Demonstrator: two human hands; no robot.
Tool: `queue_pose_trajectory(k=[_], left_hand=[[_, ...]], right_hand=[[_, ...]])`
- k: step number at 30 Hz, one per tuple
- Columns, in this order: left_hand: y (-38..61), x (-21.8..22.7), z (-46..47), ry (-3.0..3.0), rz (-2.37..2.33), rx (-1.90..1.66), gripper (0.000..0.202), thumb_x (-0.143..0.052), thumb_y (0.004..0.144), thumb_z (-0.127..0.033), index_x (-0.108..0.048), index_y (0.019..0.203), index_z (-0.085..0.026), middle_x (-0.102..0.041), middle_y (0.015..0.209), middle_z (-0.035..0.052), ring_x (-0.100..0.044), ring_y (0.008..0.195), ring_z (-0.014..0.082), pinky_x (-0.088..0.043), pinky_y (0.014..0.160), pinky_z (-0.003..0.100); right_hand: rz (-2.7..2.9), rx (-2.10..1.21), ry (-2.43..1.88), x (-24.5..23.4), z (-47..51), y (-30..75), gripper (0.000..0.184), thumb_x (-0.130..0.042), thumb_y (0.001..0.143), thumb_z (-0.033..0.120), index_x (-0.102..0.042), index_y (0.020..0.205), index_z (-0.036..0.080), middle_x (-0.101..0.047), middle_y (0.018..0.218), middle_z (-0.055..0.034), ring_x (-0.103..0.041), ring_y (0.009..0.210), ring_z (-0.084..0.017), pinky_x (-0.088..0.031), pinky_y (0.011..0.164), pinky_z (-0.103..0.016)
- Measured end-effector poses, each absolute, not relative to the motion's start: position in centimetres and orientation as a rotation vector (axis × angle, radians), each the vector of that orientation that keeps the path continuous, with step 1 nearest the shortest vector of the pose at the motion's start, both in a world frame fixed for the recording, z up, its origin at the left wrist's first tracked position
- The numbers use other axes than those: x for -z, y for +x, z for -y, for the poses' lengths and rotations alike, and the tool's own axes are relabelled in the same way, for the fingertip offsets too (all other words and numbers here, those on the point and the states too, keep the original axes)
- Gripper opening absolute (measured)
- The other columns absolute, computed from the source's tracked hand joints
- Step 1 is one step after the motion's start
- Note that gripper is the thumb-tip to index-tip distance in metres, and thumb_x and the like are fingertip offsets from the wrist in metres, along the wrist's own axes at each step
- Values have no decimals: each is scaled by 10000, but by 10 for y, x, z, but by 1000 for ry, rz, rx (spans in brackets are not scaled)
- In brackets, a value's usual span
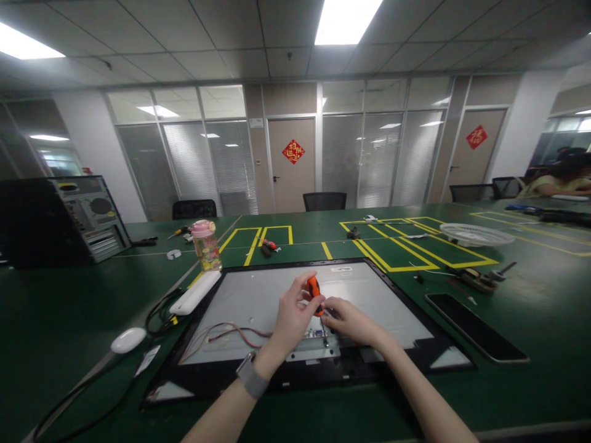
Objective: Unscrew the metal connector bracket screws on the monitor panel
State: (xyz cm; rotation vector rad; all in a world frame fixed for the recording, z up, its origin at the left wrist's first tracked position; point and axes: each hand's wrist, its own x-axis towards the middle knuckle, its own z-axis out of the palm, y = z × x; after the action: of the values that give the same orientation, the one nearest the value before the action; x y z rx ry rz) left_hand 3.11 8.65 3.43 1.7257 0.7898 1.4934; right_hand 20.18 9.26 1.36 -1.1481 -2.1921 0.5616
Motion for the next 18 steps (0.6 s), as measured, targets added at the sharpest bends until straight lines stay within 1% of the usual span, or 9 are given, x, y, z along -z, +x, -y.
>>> queue_pose_trajectory(k=[4,6,8,9,10,13,16,18], left_hand=[[30,-32,-85,1862,-793,-1462,419,-636,813,-237,-544,1222,-242,-616,876,0,-644,689,131,-553,512,187],[29,-30,-81,1998,-789,-1434,403,-607,837,-225,-531,1232,-250,-635,882,-1,-652,718,132,-564,574,204],[30,-26,-77,2133,-796,-1420,414,-578,845,-195,-506,1248,-262,-644,942,2,-656,773,136,-573,693,250],[31,-24,-75,2178,-803,-1433,442,-573,830,-169,-492,1252,-271,-643,957,-3,-653,782,138,-569,726,268],[32,-22,-73,2207,-818,-1450,466,-566,816,-142,-482,1254,-275,-640,972,-5,-647,782,138,-560,751,280],[37,-20,-70,2254,-821,-1496,473,-560,798,-106,-480,1237,-264,-624,994,8,-622,799,148,-536,765,285],[41,-26,-68,2294,-650,-1592,381,-621,790,-134,-528,1144,-240,-584,1010,31,-580,905,186,-505,808,314],[42,-31,-66,2275,-629,-1696,276,-638,816,-170,-566,1076,-225,-544,975,36,-550,887,189,-489,791,315]], right_hand=[[2190,-587,-1112,-14,-92,201,207,-557,806,173,-688,967,169,-708,959,-65,-614,866,-221,-443,790,-295],[2189,-599,-1094,-12,-94,201,199,-541,806,161,-686,943,171,-710,953,-61,-617,857,-221,-447,784,-294],[2188,-599,-1094,-9,-96,200,203,-523,802,145,-683,926,166,-709,934,-59,-616,838,-221,-451,769,-294],[2187,-596,-1098,-8,-97,200,210,-518,795,135,-680,926,162,-708,928,-60,-614,833,-221,-452,762,-294],[2186,-594,-1101,-7,-98,200,222,-514,786,122,-677,932,160,-705,925,-60,-612,830,-219,-452,757,-292],[2191,-591,-1102,-6,-99,200,249,-507,756,89,-669,931,160,-699,900,-50,-607,809,-207,-451,739,-280],[2208,-594,-1090,-7,-98,201,206,-517,748,83,-667,865,162,-694,861,-38,-605,786,-195,-449,717,-265],[2209,-587,-1087,-9,-96,201,168,-517,778,110,-662,849,160,-692,856,-40,-607,798,-199,-449,721,-268]])
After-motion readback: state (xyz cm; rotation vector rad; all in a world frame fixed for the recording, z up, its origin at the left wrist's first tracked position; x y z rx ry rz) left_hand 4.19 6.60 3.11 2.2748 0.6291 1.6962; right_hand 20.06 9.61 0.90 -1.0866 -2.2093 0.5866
